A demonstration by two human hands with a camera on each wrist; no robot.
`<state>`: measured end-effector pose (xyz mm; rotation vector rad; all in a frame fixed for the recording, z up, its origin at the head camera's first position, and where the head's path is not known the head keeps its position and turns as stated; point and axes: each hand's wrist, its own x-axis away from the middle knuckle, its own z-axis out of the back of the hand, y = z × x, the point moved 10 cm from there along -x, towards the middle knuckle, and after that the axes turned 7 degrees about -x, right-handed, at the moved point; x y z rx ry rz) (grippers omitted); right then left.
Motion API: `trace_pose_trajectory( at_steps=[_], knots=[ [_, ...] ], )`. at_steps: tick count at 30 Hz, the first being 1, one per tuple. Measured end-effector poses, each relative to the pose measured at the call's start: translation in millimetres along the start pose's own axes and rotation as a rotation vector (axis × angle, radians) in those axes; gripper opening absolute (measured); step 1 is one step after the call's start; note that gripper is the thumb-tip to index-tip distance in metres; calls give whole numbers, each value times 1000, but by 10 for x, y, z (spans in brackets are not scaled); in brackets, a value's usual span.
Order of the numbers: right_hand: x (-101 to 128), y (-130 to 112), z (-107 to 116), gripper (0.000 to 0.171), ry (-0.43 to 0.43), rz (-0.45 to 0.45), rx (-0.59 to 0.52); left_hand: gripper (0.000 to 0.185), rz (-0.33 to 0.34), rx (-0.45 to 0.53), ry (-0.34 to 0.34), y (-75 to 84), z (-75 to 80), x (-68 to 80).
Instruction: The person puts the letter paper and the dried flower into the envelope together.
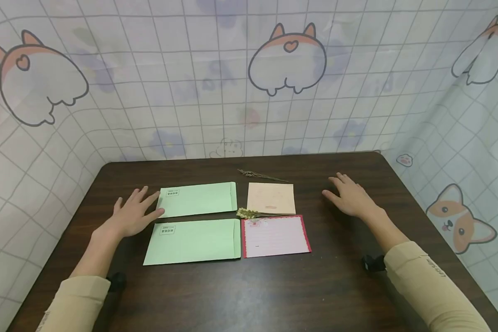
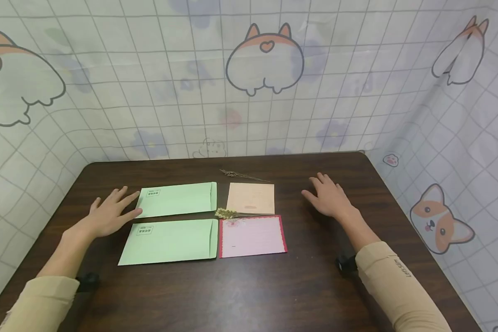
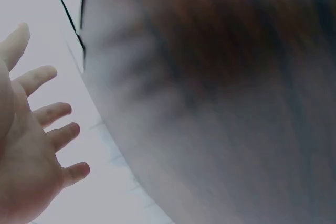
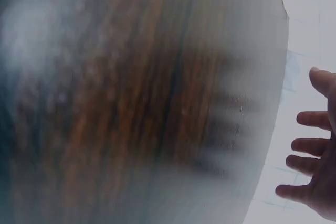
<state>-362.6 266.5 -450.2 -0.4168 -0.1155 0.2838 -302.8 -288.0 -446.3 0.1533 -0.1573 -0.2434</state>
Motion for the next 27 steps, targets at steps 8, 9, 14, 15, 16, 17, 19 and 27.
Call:
trace_pose_trajectory(
  at_steps=[8,9,14,15,16,17,19,27],
  knots=[
    [-4,-151,78,50,105,95,-99,71,-51,5,23,242,55,-4],
    [-2,-178,93,47,123,109,-108,70,-59,7,26,274,60,-2],
    [21,-290,153,31,210,165,-172,68,-94,-12,42,430,89,-5],
    [28,-310,163,29,226,174,-186,68,-99,-17,45,459,95,-8],
    [34,-328,170,27,239,184,-197,68,-105,-20,48,489,100,-11],
    [38,-336,174,25,253,188,-204,67,-111,-22,50,520,105,-13],
    [48,-354,182,23,277,194,-220,66,-122,-17,51,581,112,-17],
    [70,-499,163,23,262,185,-309,64,-160,-2,47,750,110,-21]
  ],
)
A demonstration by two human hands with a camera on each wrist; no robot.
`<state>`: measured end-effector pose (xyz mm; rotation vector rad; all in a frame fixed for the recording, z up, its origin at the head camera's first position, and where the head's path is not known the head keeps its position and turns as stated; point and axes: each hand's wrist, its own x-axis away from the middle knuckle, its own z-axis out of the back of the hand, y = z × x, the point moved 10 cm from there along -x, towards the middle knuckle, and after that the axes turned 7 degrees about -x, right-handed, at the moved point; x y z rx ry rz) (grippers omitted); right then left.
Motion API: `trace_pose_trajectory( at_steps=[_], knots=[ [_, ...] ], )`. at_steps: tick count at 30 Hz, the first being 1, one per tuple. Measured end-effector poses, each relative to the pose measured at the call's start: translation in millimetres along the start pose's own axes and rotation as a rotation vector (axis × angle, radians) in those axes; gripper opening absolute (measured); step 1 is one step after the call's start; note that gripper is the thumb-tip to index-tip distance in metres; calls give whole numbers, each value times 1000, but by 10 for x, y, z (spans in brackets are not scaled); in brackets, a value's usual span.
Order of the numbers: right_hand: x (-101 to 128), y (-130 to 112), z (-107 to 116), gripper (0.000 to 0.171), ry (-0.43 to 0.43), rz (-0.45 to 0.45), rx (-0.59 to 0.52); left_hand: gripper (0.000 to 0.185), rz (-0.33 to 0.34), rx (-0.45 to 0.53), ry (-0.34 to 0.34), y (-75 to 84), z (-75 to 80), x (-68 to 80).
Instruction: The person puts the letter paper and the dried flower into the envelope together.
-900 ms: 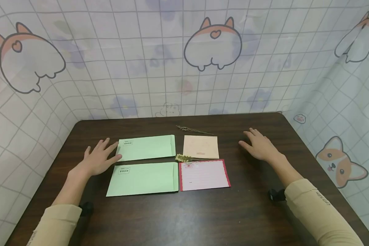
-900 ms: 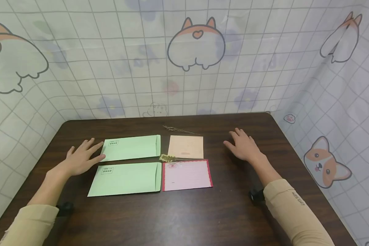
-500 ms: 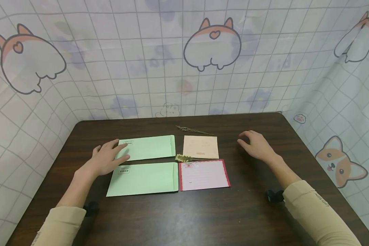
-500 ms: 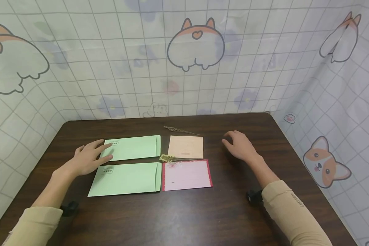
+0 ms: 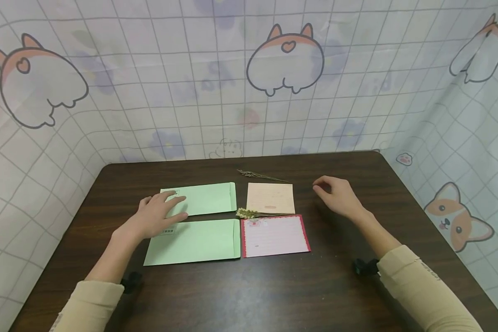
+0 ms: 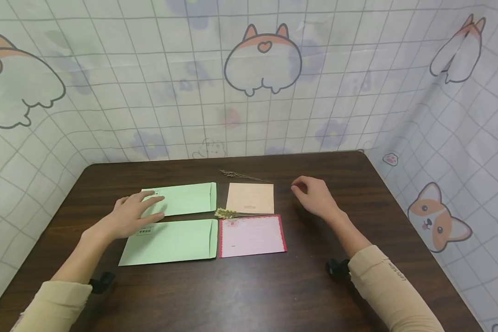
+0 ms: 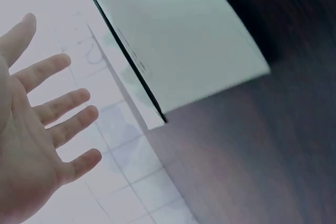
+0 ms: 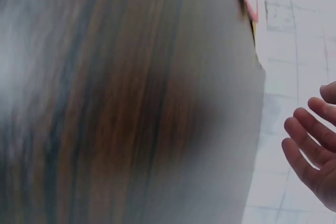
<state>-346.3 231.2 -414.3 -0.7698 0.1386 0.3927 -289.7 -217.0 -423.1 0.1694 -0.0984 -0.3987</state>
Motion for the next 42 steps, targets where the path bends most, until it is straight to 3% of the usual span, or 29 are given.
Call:
trace_pose_trajectory(
  at_steps=[11,26,42],
  knots=[
    [-3,-203,-217,23,-60,-5,-117,62,-53,-19,1,267,-60,-12],
    [-28,-442,-556,21,-139,-8,-225,60,-116,-69,-53,606,-215,-31],
    [-5,-738,-922,28,-299,-18,-328,67,-162,-118,-103,859,-321,-34]
  ],
)
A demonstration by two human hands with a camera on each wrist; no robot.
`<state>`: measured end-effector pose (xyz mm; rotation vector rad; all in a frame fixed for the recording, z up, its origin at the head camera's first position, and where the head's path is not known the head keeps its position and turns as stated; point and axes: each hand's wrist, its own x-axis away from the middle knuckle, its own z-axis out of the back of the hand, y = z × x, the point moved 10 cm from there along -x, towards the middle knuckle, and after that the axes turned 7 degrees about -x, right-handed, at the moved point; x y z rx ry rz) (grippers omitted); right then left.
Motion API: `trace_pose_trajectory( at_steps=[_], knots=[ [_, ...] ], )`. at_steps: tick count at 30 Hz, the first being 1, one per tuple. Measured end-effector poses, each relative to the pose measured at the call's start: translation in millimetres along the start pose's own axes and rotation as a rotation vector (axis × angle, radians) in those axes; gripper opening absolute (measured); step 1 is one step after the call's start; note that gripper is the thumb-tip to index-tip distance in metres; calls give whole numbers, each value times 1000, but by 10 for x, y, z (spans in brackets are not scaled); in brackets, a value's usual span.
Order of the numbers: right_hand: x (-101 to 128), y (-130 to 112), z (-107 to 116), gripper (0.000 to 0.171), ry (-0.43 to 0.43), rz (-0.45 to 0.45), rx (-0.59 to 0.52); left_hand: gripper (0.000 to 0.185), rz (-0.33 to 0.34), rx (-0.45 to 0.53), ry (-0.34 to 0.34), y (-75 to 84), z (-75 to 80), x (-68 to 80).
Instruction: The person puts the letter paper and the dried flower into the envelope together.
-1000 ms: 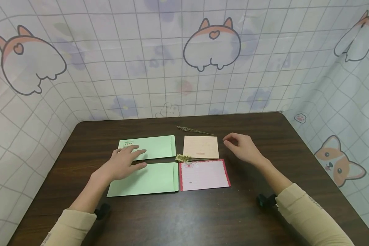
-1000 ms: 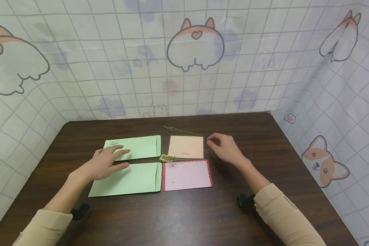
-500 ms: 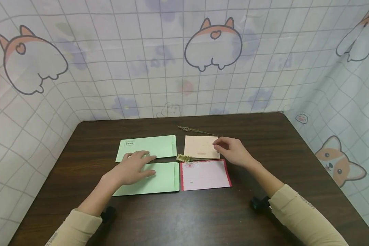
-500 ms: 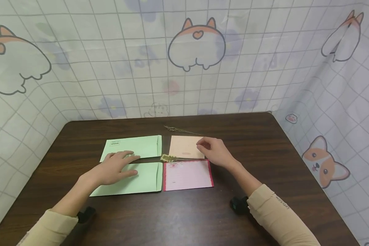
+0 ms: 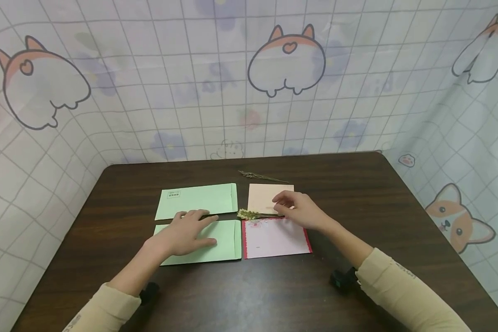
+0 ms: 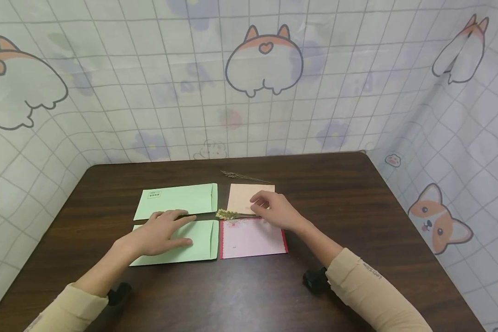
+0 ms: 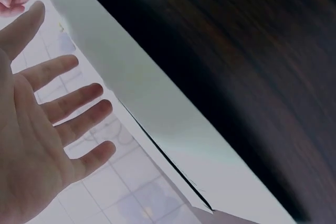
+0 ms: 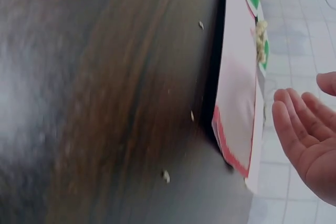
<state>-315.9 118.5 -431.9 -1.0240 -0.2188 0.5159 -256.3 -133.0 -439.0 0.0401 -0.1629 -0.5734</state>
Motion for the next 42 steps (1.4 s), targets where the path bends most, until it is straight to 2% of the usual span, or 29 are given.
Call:
trace_pose_trajectory(
  at_steps=[7,17,22,32,42],
  knots=[
    [-49,-49,-230,26,-74,10,-41,77,0,13,-29,51,-40,-27],
    [-83,-50,-591,22,-162,-85,-164,87,2,26,-80,148,-136,-48],
    [-102,-105,-737,22,-195,-91,-202,94,15,31,-106,156,-166,-64],
    [-151,-184,-987,22,-280,-51,-192,113,-33,11,-127,206,-165,-24],
    [-149,-225,-1092,22,-337,-73,-202,109,-34,3,-121,176,-173,-30]
  ],
)
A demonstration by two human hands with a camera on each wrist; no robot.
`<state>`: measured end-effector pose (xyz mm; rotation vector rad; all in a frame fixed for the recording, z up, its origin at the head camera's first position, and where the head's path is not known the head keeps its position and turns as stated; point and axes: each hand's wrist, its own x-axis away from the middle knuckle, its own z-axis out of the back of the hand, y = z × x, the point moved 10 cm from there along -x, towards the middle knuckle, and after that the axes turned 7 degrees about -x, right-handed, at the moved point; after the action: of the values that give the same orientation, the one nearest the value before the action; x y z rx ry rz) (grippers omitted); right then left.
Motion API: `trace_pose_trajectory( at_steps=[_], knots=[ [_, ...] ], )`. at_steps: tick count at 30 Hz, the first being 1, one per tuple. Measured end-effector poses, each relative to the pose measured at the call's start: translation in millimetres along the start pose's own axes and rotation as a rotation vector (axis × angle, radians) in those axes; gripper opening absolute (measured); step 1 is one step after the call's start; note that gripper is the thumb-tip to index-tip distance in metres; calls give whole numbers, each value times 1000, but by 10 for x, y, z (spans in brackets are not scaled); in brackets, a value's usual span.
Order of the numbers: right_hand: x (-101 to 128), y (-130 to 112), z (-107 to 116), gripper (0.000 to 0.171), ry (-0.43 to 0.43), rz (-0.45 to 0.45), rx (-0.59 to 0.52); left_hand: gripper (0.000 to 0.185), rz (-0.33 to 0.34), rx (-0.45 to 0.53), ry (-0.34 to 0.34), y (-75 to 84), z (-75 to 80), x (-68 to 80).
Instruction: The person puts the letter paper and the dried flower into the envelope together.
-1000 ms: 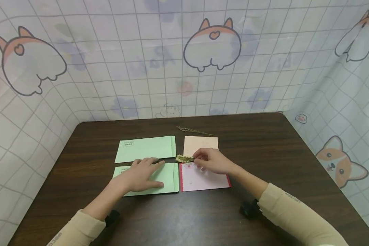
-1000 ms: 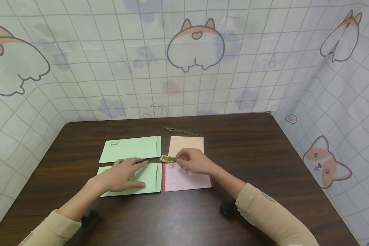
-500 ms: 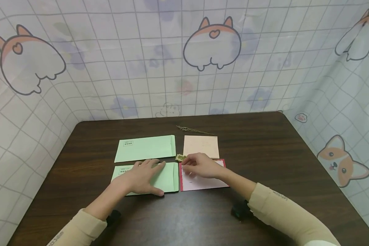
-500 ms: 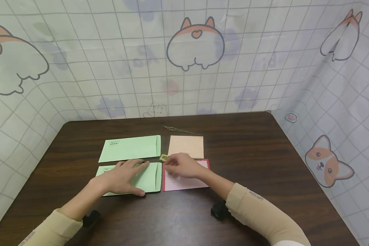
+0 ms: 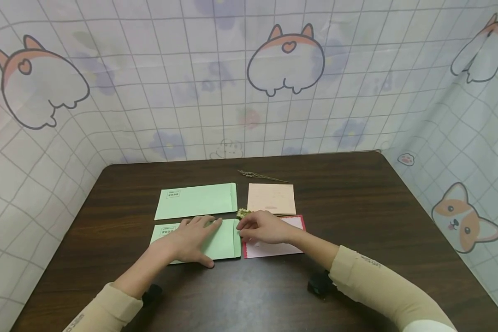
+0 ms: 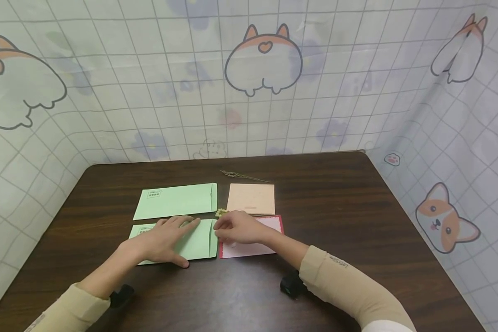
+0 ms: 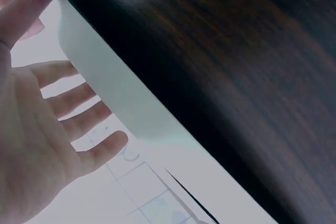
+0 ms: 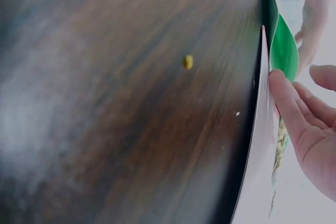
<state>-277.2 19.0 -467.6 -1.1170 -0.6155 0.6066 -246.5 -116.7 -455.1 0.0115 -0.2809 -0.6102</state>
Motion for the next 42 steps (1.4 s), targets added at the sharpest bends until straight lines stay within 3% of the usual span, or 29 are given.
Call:
trace_pose_trajectory(
  at_steps=[8,16,26,33,42],
  knots=[
    [-58,-53,-92,16,-12,31,44,108,-1,0,9,-30,-14,-26],
    [-89,-25,-167,10,-20,-6,-102,107,0,18,15,-26,-1,-38],
    [-90,43,-126,15,29,-44,-155,108,-4,26,32,-13,28,-38],
    [-77,44,-121,24,19,-41,-117,114,56,20,22,-127,14,27],
    [-23,3,-87,19,38,-23,-31,110,64,42,32,-149,53,95]
  ],
)
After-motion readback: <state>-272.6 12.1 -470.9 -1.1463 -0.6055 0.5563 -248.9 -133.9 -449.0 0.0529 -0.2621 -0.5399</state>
